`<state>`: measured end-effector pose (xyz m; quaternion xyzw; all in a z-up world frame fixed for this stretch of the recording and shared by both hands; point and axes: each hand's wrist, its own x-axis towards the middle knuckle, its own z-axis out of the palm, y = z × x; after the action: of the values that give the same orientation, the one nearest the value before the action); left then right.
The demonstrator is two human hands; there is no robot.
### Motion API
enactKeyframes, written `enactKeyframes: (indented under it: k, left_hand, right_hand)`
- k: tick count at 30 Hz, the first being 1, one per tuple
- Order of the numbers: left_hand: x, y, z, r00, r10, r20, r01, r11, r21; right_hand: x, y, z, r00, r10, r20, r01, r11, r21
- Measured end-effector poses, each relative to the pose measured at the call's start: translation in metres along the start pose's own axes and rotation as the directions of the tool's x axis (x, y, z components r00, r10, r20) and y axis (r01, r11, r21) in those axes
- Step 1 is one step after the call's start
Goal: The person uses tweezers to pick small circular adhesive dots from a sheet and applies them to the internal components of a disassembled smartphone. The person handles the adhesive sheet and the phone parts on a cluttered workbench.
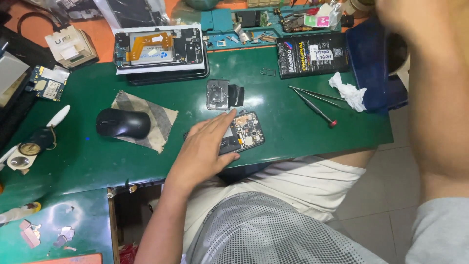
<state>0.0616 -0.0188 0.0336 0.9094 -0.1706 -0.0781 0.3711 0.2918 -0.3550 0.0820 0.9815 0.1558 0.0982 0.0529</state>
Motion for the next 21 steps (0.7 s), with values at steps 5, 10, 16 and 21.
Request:
enactKeyframes:
  k: [5,10,16,21]
  left_hand:
    - [0.001,0.001,-0.001,1.000,0.011,-0.001,-0.011,1.000,0.016]
    - [0.001,0.000,0.000,1.000,0.009,-0.004,-0.009,0.999,0.032]
    - [-0.001,-0.002,0.001,1.000,0.021,-0.010,-0.020,0.999,0.029]
    - [0.000,-0.001,0.002,1.000,0.013,-0.012,-0.012,0.999,0.032]
  right_hand:
    - [-0.046,-0.075,-0.042,0.954,-0.106,0.279,0.102,0.994,0.030]
    - [-0.080,-0.096,-0.020,0.799,-0.155,0.580,0.204,0.979,-0.019]
    - [-0.094,-0.085,0.001,0.881,-0.268,0.389,0.287,0.958,0.010]
    - [-0.086,-0.054,-0.026,0.954,-0.298,0.037,0.295,0.954,0.057]
